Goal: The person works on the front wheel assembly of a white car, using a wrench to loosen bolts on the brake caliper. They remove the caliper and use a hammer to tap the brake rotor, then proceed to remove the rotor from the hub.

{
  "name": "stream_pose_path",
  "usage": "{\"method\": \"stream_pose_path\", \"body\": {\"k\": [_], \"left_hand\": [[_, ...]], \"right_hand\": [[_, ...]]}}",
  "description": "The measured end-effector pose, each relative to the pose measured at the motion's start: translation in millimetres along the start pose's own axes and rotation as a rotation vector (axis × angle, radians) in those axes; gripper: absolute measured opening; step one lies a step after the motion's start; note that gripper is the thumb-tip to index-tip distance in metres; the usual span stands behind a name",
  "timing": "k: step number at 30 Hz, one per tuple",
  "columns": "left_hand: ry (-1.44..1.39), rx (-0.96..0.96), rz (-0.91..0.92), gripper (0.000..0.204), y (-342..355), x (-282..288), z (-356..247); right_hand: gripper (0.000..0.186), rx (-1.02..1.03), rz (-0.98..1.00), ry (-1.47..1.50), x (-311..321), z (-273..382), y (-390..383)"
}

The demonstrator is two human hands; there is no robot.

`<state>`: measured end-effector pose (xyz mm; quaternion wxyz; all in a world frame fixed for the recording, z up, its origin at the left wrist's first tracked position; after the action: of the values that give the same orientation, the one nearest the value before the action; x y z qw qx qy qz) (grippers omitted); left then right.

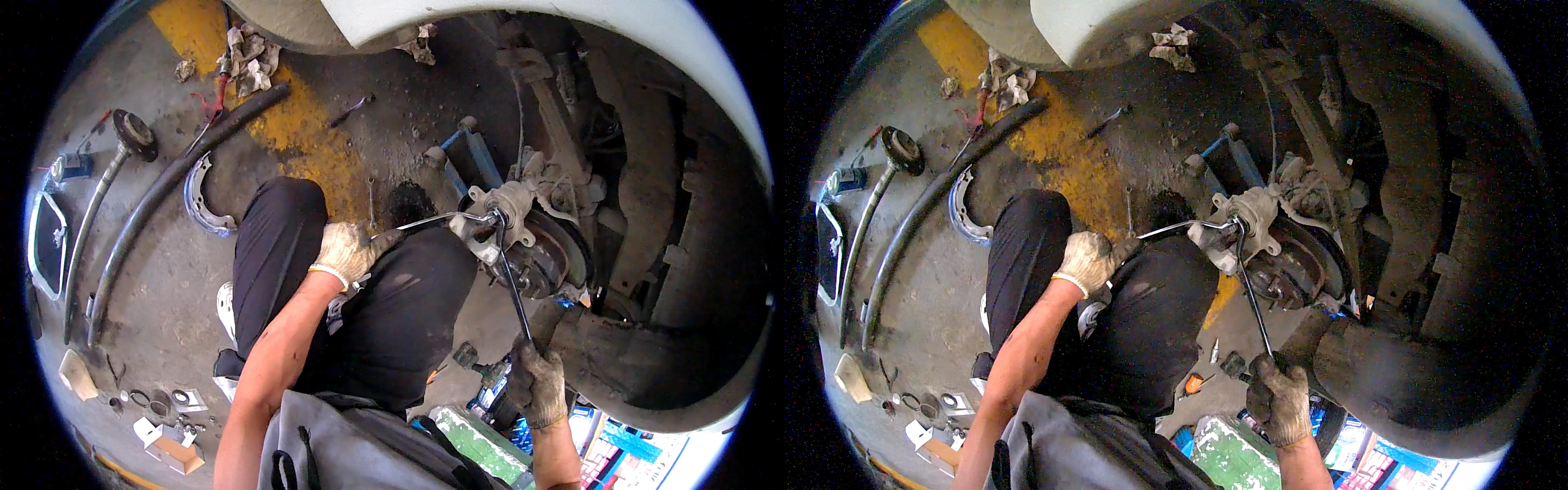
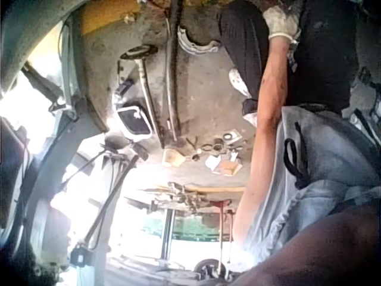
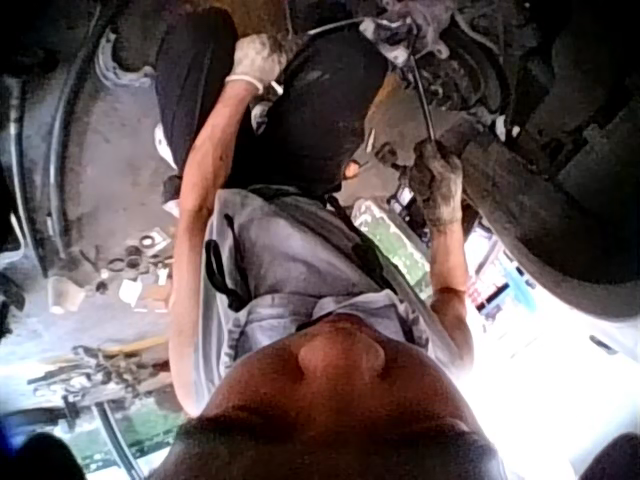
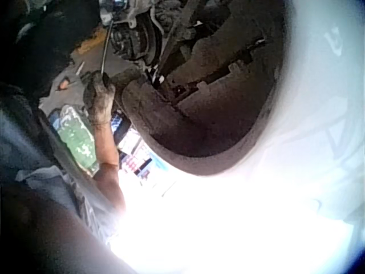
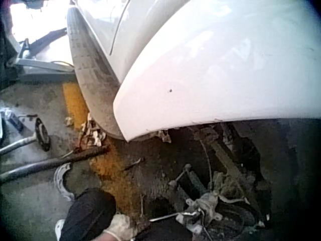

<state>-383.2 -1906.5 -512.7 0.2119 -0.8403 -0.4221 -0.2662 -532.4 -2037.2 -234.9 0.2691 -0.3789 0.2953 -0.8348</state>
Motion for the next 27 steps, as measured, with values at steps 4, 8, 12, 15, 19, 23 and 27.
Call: {"method": "stream_pose_path", "body": {"k": [4, 8, 12, 15, 19, 23, 27], "left_hand": [[0.052, 0.016, 0.081, 0.045, 0.7, -11.4, 5.3], [0.135, -0.014, 0.151, 0.035, -0.3, -7.6, -0.6], [0.124, -0.065, 0.177, 0.032, 2.5, 2.1, -1.8], [0.093, -0.084, 0.051, 0.028, 3.7, 7.2, 1.9], [0.128, -0.024, 0.170, 0.043, 9.0, 4.4, 1.2], [-0.019, 0.137, 0.171, 0.069, 8.8, 23.8, -7.5], [0.004, 0.142, 0.190, 0.069, 5.1, 33.5, -7.9]], "right_hand": [[0.019, 0.002, 0.034, 0.034, -6.1, 1.2, -3.0], [0.016, 0.045, -0.045, -0.010, -9.0, 1.6, -4.4], [0.014, 0.018, -0.031, -0.007, -7.4, 1.8, -3.6], [0.014, 0.029, -0.003, 0.038, -1.3, -2.7, 3.1], [0.017, -0.140, 0.101, 0.083, 6.5, -4.5, 5.9], [0.014, -0.146, 0.166, -0.051, 14.8, -9.6, 3.9], [0.020, -0.286, 0.377, 0.049, 21.2, -15.0, 3.4]]}}
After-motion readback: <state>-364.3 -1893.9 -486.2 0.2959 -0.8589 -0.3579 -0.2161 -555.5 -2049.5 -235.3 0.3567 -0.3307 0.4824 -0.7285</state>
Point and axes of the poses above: each hand's wrist, its own y-axis towards the middle knuckle, its own x-axis out of the back of the hand, z = x × y, the point moved 3 cm from there along y, towards the middle knuckle, and after that the axes turned 2 degrees about -z, right-handed, at the moved point
